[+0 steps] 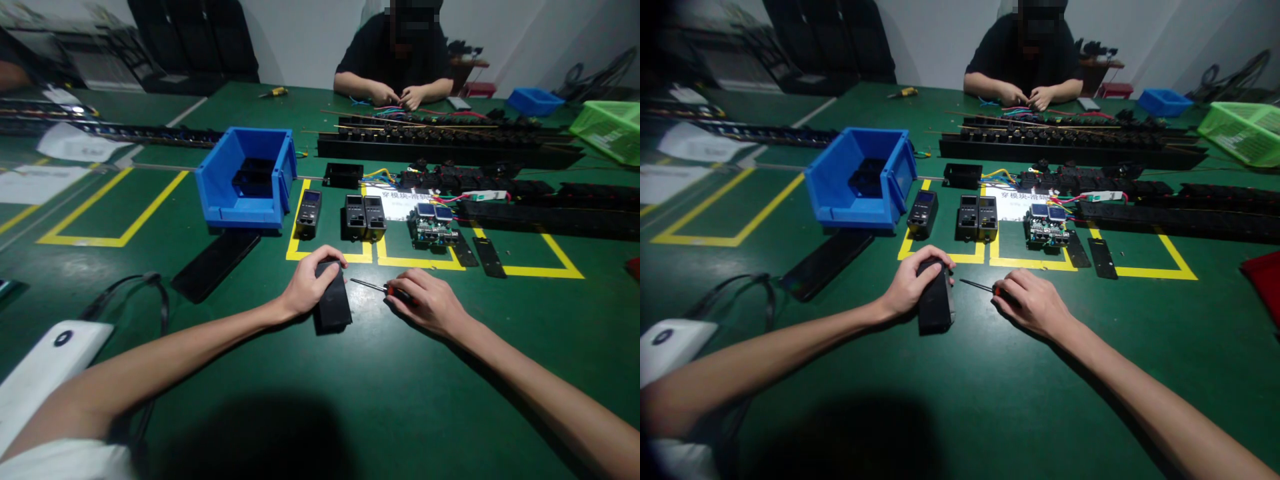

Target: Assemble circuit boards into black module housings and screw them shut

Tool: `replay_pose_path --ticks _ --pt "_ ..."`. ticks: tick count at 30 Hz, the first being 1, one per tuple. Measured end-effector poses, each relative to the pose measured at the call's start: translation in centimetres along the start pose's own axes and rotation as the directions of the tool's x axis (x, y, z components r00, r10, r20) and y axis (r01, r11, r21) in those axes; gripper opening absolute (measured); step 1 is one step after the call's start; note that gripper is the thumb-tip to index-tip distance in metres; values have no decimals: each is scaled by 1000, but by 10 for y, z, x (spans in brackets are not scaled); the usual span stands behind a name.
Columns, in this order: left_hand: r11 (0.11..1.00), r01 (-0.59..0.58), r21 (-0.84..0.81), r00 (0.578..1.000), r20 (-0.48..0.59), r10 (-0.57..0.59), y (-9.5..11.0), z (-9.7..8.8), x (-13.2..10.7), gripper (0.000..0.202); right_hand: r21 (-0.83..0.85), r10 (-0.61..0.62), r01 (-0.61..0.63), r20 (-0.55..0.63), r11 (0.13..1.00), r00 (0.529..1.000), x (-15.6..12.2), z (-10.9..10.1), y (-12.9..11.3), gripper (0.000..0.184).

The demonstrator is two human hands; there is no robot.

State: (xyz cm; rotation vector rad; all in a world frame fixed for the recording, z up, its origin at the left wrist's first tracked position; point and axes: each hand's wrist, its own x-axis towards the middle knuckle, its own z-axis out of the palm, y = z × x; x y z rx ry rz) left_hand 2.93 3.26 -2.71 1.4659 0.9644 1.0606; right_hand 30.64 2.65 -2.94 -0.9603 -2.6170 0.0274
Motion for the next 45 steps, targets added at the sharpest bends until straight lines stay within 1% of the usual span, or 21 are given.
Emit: replay_pose_path --ticks 6,9,11,13,16,20,21,22,24,26,27,29,32,34,36,37,40,41,42,43,45 --pt "988 -155 22 987 -50 156 -1 2 -6 23 6 -34 34 -64 999 997 0 -1 2 22" --pt "951 -295 96 951 -66 302 -2 4 -9 22 21 -69 73 -139 997 988 -1 -2 1 22" --pt "900 -405 163 907 -56 418 -4 4 -11 20 7 -102 105 -206 994 973 -3 -1 -4 24" --pt "827 -519 217 845 -20 535 -7 4 -13 19 -3 -148 152 -262 988 954 -4 1 -11 31" --pt "685 -684 250 721 92 687 -9 2 -15 19 39 -216 235 -276 971 937 -6 4 -26 47" --pt "476 -864 166 504 325 800 -4 0 -17 19 108 -246 273 -215 956 945 -7 9 -41 70" --pt "465 -877 122 474 384 793 -2 0 -17 17 118 -242 268 -199 956 950 -7 10 -42 74" --pt "490 -868 82 472 442 763 1 0 -17 14 126 -235 260 -184 957 954 -8 11 -43 77" --pt "623 -781 44 533 565 629 5 3 -17 7 136 -219 241 -157 961 963 -8 13 -44 77" --pt "764 -644 47 595 658 462 8 6 -17 3 150 -207 227 -136 962 969 -7 14 -44 69" --pt "809 -587 33 609 676 415 9 8 -16 2 164 -201 220 -127 962 971 -7 14 -43 64" --pt "847 -531 -44 617 665 421 10 11 -17 7 200 -186 207 -121 958 975 -6 13 -43 53" --pt "834 -541 -109 578 672 463 9 14 -18 24 235 -166 199 -153 952 974 -5 11 -41 45" --pt "830 -556 -45 548 731 406 7 13 -19 28 224 -155 199 -200 954 968 -6 11 -39 46" --pt "794 -608 -3 547 724 421 3 10 -21 25 214 -142 196 -244 957 959 -7 11 -38 49" --pt "755 -656 -9 550 680 486 1 8 -21 24 213 -137 195 -259 957 956 -7 11 -37 50" --pt "610 -789 -68 528 431 732 -2 4 -21 32 198 -149 206 -266 958 952 -7 10 -36 50" --pt "606 -793 -64 546 368 753 -1 3 -21 40 181 -161 212 -263 960 951 -7 10 -36 49" --pt "642 -765 -48 592 338 731 0 3 -20 48 161 -172 219 -260 963 950 -7 9 -37 48" --pt "711 -702 -31 663 335 670 1 3 -19 55 140 -180 221 -258 965 949 -6 9 -37 47" --pt "883 -470 -9 822 360 441 4 5 -16 63 112 -177 212 -263 971 948 -6 8 -37 45"
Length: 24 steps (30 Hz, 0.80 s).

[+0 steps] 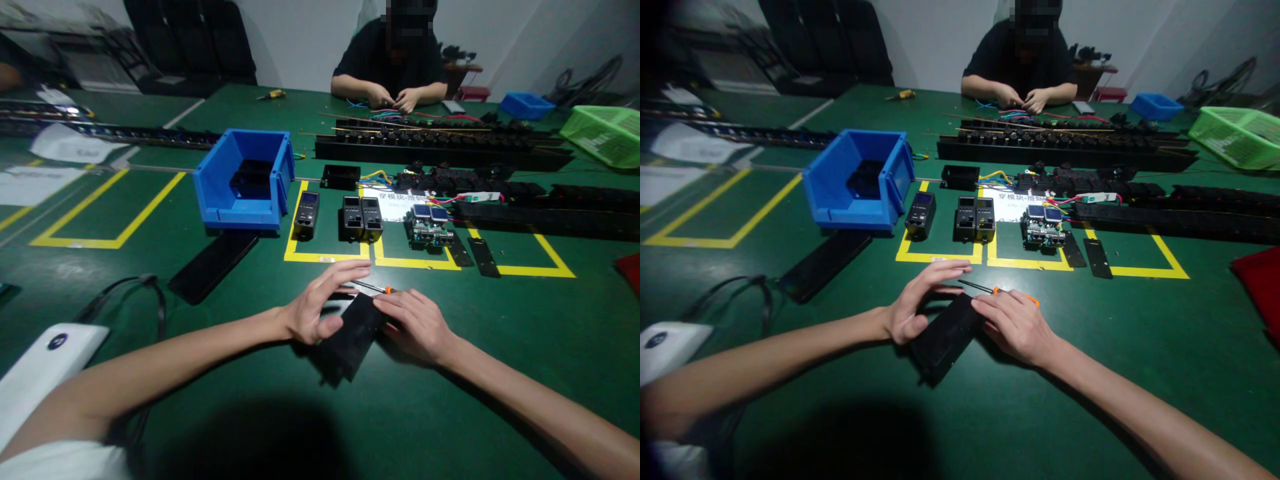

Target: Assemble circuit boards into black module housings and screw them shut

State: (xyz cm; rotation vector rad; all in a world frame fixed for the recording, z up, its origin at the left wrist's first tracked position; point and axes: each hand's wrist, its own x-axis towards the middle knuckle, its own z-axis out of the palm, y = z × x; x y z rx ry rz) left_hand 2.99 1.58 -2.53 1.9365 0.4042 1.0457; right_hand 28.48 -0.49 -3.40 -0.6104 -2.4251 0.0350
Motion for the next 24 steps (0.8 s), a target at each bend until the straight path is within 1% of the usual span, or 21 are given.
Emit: replay_pose_path --ticks 1,2,3,4,5,8,10,11,14,16,19,21,24 --pt "988 142 -62 990 13 -142 0 0 2 65 -10 12 -12 -9 1000 1000 0 0 0 44" --pt "960 256 -112 967 31 -254 -1 0 4 65 -16 30 -30 -25 999 999 0 1 1 44" --pt "931 333 -152 943 53 -329 -2 0 6 65 -18 50 -51 -44 999 998 -1 1 1 44" --pt "906 385 -179 923 88 -375 -4 0 7 64 -16 71 -72 -63 997 995 -1 1 2 44" --pt "890 414 -193 910 118 -397 -5 0 8 64 -12 90 -92 -79 996 993 -2 2 2 44" --pt "870 443 -216 893 190 -408 -7 -4 10 68 -12 125 -127 -100 992 987 -2 2 3 46" --pt "873 433 -224 895 217 -389 -6 -8 10 72 -28 138 -142 -112 989 984 -2 1 3 47" --pt "886 413 -212 903 223 -367 -6 -9 11 74 -36 145 -150 -120 988 982 -2 0 3 47" --pt "943 315 -105 938 188 -292 -5 -11 12 80 -38 179 -188 -160 981 971 -2 0 4 44" --pt "948 312 -60 942 152 -300 -5 -10 14 78 -22 202 -209 -176 978 963 -2 0 4 39" --pt "942 335 -33 939 100 -330 -3 -7 14 66 10 204 -206 -179 979 963 -1 -1 4 34" --pt "944 330 -4 942 66 -329 -2 -5 14 58 41 194 -190 -162 981 967 0 -2 3 38" --pt "942 336 11 940 51 -336 -1 -5 13 57 101 182 -170 -116 980 977 2 -5 2 48"
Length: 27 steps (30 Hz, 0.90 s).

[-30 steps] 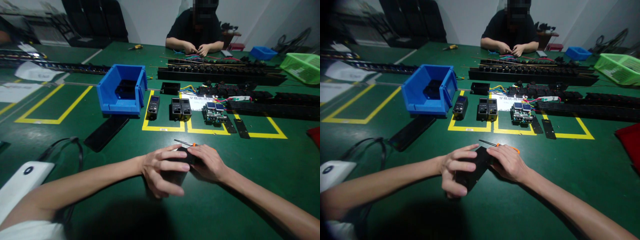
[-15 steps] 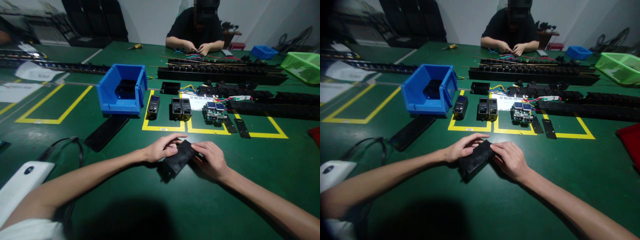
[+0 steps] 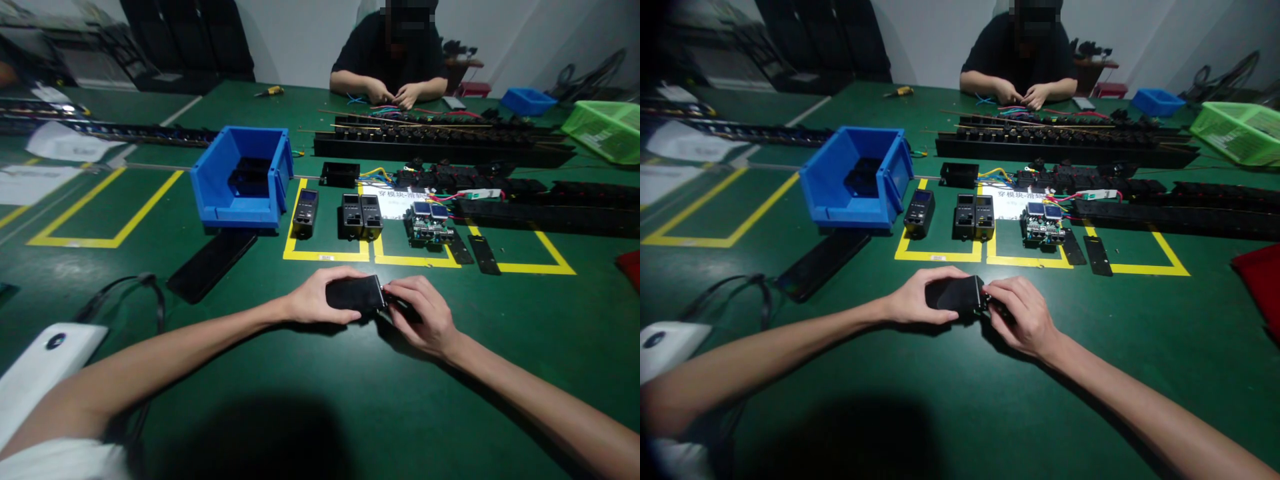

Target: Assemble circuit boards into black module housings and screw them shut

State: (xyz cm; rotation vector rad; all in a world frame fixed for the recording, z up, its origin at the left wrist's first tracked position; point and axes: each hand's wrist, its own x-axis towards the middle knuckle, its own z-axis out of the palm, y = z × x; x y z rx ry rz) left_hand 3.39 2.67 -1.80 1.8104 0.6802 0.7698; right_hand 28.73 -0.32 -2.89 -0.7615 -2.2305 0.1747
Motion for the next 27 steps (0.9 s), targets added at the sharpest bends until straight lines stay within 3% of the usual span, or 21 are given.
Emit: replay_pose_path --ticks 3,6,10,19,27 --pt "1000 -15 17 999 31 15 0 -1 -1 59 44 -11 9 41 999 999 1 -2 -1 60" --pt "991 -114 70 992 68 109 -3 -1 -1 62 77 -29 23 76 997 997 1 -2 1 69" --pt "952 -231 202 972 16 233 -7 0 0 65 131 -26 16 75 991 997 1 0 4 71" --pt "938 -130 320 990 -16 143 -6 3 -4 58 154 69 -81 80 985 994 0 -4 2 65" --pt "920 -151 362 987 0 162 -6 3 -5 56 158 62 -73 74 985 995 2 -3 1 61"
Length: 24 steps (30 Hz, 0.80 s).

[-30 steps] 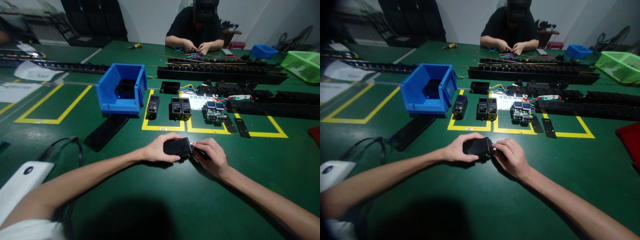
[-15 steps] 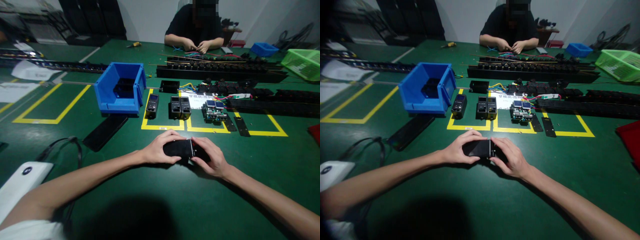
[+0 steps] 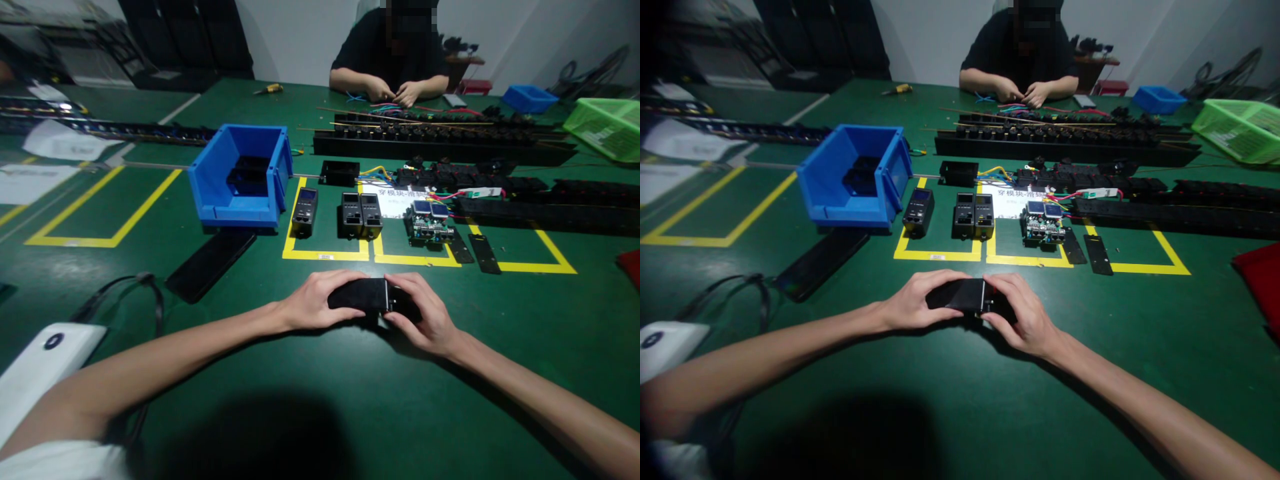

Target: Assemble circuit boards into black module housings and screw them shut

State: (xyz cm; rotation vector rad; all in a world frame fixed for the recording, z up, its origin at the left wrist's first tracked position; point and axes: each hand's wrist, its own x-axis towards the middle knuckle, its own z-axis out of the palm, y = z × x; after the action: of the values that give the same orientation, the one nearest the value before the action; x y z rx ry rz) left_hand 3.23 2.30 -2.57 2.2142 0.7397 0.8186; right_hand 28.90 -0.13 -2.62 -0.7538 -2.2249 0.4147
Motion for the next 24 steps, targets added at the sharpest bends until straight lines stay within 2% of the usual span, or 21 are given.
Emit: replay_pose_path --ticks 8,15,21,24 --pt "1000 4 23 1000 22 -5 3 -1 1 52 -75 -41 41 -1 996 999 -3 2 2 65" --pt "999 24 -42 997 71 -21 4 -3 0 52 -4 -68 68 -20 998 998 -3 1 3 71" --pt "999 48 -6 992 115 -47 4 0 2 61 8 -110 110 -63 994 992 -7 4 4 65" --pt "997 79 14 992 100 -80 3 2 1 55 8 -105 105 -60 994 993 -6 4 4 63"
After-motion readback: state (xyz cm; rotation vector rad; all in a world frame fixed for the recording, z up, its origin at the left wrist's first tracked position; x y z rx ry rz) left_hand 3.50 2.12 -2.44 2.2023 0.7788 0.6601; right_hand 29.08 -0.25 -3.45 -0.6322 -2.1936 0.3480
